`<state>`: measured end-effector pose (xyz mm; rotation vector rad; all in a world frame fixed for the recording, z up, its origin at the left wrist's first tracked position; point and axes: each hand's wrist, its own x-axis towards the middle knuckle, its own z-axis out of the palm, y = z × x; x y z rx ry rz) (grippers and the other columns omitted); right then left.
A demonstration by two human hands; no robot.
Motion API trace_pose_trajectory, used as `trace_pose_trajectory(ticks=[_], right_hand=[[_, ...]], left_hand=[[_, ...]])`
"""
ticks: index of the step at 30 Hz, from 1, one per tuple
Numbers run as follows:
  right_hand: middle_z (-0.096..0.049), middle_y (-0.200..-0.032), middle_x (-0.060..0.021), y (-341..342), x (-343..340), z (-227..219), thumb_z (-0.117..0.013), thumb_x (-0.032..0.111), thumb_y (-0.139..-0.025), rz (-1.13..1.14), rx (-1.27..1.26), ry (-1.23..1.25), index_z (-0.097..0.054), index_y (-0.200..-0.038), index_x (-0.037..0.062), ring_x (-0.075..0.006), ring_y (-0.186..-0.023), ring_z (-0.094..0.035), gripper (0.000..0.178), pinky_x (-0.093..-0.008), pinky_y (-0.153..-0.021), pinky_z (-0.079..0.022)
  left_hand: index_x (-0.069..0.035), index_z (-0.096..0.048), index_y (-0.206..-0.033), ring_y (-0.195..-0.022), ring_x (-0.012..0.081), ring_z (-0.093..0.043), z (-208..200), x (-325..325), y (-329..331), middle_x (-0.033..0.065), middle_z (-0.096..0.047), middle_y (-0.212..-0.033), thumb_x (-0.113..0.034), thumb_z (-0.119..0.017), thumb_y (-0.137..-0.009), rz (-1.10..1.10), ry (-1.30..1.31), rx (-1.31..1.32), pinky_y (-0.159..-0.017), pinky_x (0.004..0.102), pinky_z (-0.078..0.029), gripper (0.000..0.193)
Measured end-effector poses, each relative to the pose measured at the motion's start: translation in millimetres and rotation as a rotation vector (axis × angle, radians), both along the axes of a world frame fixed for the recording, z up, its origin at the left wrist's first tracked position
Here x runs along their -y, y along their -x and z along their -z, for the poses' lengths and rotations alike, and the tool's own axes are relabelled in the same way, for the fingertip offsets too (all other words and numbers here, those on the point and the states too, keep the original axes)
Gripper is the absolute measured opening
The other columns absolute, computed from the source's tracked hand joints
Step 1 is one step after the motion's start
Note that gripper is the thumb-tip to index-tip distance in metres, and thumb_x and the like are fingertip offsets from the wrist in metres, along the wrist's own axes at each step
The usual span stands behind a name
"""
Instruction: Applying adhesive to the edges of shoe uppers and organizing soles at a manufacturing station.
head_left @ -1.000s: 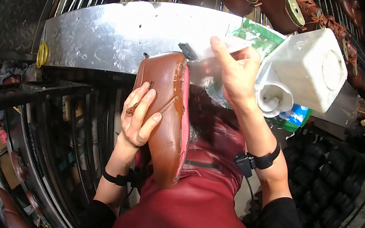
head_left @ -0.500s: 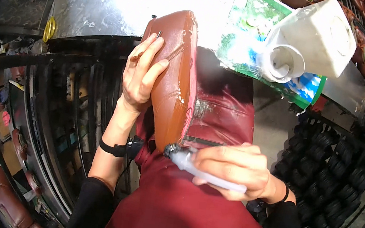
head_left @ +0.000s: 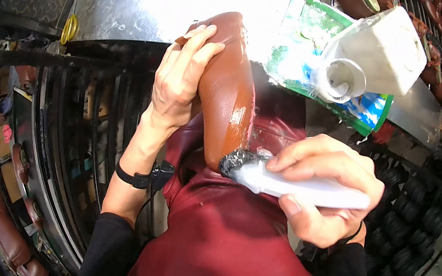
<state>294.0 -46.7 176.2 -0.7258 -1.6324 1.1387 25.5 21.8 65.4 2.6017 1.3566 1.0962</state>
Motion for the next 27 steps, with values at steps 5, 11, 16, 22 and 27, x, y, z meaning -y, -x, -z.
trace_pose_trajectory(ticks=[5,11,16,22,27], right_hand=[[-0.074,-0.089,-0.0213,2,-32,-21,-0.08,0.021,-0.074,0.077,0.046,-0.084,-0.07,-0.091,-0.0015,-0.0267,-0.076,-0.073,0.03,-0.0348,-0.07,-0.056],[-0.072,-0.098,-0.0222,2,-94,-29,-0.073,0.009,-0.073,0.129,-0.104,-0.198,-0.068,-0.093,-0.006,-0.0314,-0.093,-0.072,0.026,-0.0415,-0.084,-0.058],[-0.075,-0.105,-0.019,2,-132,13,-0.07,-0.002,-0.071,0.125,-0.17,-0.162,-0.072,-0.098,-0.0068,-0.0261,-0.099,-0.072,0.027,-0.0382,-0.091,-0.056],[-0.074,-0.091,-0.0069,-15,-85,102,-0.075,0.0,-0.089,0.461,-0.148,0.375,-0.075,-0.101,-0.0039,-0.0124,-0.079,-0.07,0.013,-0.0249,-0.071,-0.054],[-0.071,-0.079,-0.0069,-43,-43,96,-0.073,0.01,-0.101,0.964,-0.212,0.211,-0.071,-0.106,-0.0039,-0.0128,-0.061,-0.067,0.015,-0.0242,-0.054,-0.052]], left_hand=[[-0.005,-0.061,-0.132,-0.118,0.0413,-0.065,-36,-23,-3,0.0193,-0.067,-0.133,0.008,-0.069,-0.075,-0.027,0.123,0.048,-0.1,0.0458,-0.054,0.059],[-0.004,-0.054,-0.134,-0.116,0.0448,-0.063,-79,-66,0,0.0201,-0.067,-0.123,0.006,-0.084,-0.06,0.046,0.522,0.137,-0.096,0.0482,-0.053,0.081],[-0.002,-0.053,-0.139,-0.123,0.0412,-0.061,-79,-97,16,0.0194,-0.061,-0.131,0.007,-0.088,-0.058,0.179,0.452,0.197,-0.103,0.0444,-0.051,0.088],[0.001,-0.05,-0.15,-0.132,0.0275,-0.058,-5,-109,32,0.0144,-0.061,-0.139,0.017,-0.09,-0.054,0.082,0.812,1.029,-0.11,0.0415,-0.051,0.105],[0.011,-0.047,-0.149,-0.131,0.0356,-0.061,-6,-60,17,0.0259,-0.06,-0.141,-0.005,-0.072,-0.062,0.127,0.633,1.277,-0.116,0.0448,-0.045,0.092]])
